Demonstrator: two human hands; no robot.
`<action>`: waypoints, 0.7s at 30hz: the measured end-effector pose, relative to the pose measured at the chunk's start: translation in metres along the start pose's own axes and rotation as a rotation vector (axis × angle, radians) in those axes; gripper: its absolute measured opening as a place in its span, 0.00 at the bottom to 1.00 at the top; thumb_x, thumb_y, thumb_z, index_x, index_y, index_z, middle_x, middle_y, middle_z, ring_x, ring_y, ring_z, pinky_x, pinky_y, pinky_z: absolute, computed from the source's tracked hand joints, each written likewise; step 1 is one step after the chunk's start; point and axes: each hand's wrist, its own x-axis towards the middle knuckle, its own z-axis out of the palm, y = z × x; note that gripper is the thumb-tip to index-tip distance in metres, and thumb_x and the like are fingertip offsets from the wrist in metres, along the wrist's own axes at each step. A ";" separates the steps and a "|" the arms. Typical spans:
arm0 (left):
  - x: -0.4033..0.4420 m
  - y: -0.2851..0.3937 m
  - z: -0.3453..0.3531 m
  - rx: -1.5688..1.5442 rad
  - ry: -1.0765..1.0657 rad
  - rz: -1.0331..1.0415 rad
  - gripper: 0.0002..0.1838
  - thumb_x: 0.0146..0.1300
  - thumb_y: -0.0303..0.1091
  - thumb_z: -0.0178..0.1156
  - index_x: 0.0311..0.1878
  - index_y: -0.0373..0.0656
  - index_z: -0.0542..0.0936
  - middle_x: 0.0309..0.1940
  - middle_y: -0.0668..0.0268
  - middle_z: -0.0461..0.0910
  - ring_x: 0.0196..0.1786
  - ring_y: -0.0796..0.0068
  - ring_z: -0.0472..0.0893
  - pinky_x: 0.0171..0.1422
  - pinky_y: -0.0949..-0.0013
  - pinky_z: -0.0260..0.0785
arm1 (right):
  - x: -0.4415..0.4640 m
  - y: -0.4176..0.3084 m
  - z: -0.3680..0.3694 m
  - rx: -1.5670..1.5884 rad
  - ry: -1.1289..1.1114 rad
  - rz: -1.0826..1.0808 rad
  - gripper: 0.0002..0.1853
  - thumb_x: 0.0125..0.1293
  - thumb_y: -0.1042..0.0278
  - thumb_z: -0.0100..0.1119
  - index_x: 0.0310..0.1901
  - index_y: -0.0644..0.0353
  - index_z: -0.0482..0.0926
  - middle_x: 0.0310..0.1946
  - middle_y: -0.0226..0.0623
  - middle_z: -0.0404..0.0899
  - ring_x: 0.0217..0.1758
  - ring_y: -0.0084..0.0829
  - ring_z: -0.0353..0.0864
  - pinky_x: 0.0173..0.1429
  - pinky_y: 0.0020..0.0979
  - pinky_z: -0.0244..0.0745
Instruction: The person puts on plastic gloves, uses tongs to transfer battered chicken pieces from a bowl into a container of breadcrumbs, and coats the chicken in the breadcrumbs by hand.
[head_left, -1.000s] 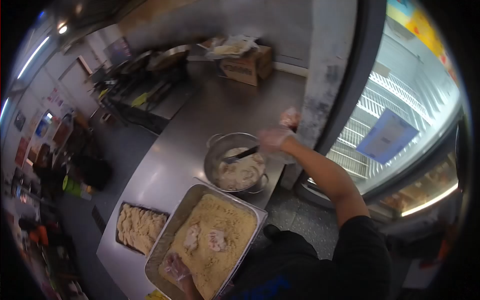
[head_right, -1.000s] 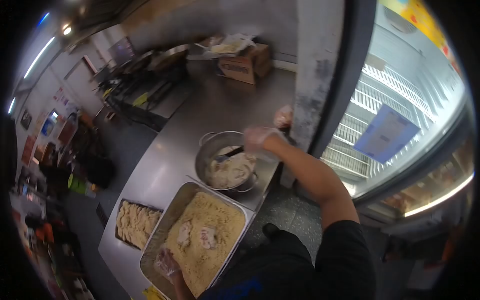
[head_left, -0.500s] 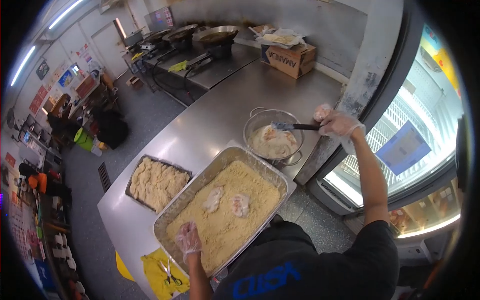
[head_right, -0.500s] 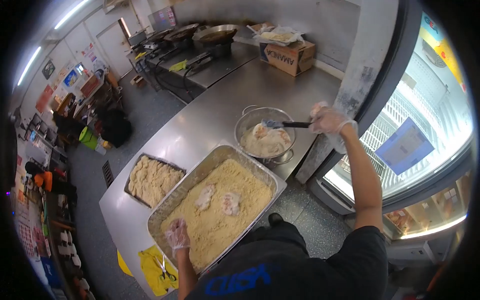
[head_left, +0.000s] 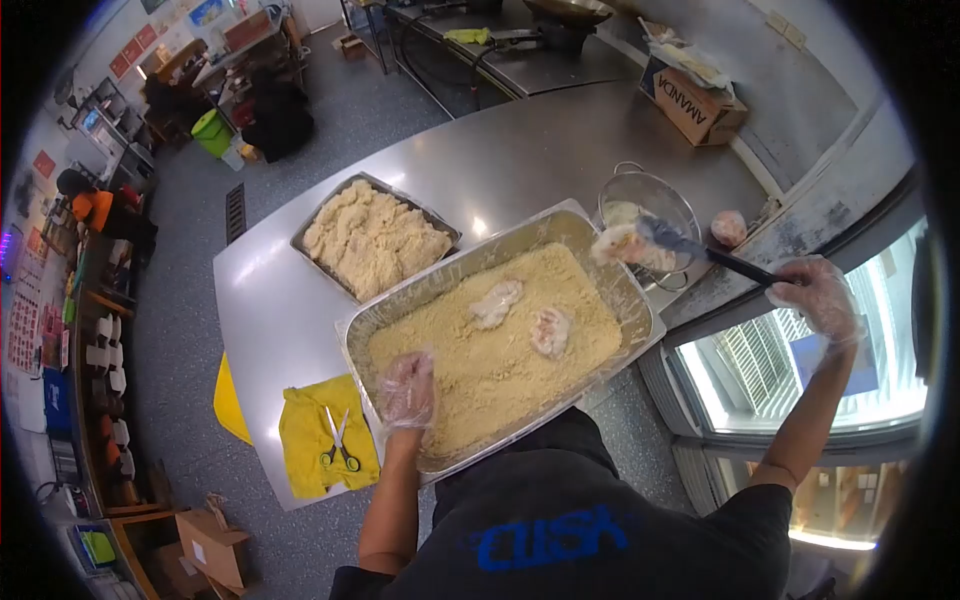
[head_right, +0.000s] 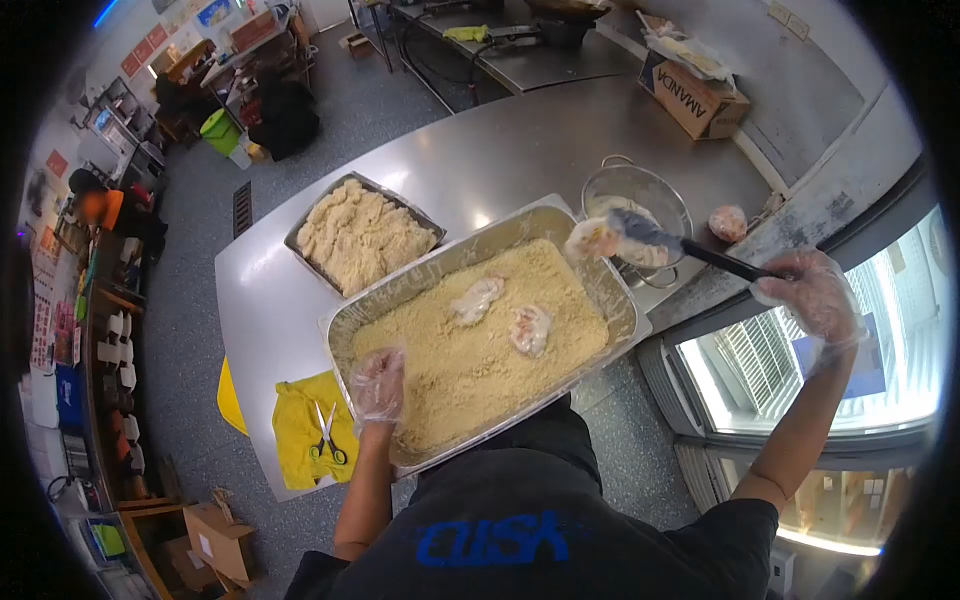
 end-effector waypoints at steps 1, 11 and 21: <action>0.000 0.001 -0.002 -0.085 0.038 -0.046 0.09 0.63 0.35 0.61 0.40 0.40 0.80 0.32 0.58 0.80 0.36 0.63 0.79 0.43 0.63 0.71 | -0.006 -0.003 0.003 0.033 0.021 -0.023 0.22 0.47 0.54 0.70 0.37 0.67 0.84 0.28 0.45 0.82 0.31 0.35 0.80 0.43 0.34 0.73; 0.004 -0.029 -0.006 -0.066 0.008 -0.119 0.09 0.62 0.36 0.62 0.39 0.39 0.81 0.30 0.59 0.81 0.35 0.64 0.79 0.43 0.63 0.71 | -0.017 -0.087 0.093 -0.562 -0.399 -0.392 0.22 0.56 0.44 0.61 0.38 0.57 0.84 0.30 0.42 0.81 0.39 0.41 0.81 0.48 0.40 0.74; 0.047 0.005 0.036 0.182 -0.244 0.293 0.11 0.68 0.37 0.53 0.44 0.41 0.80 0.39 0.58 0.81 0.43 0.64 0.79 0.48 0.63 0.71 | -0.035 -0.084 0.186 -0.350 -0.122 -0.751 0.13 0.57 0.58 0.58 0.37 0.57 0.83 0.39 0.40 0.82 0.46 0.37 0.81 0.46 0.41 0.76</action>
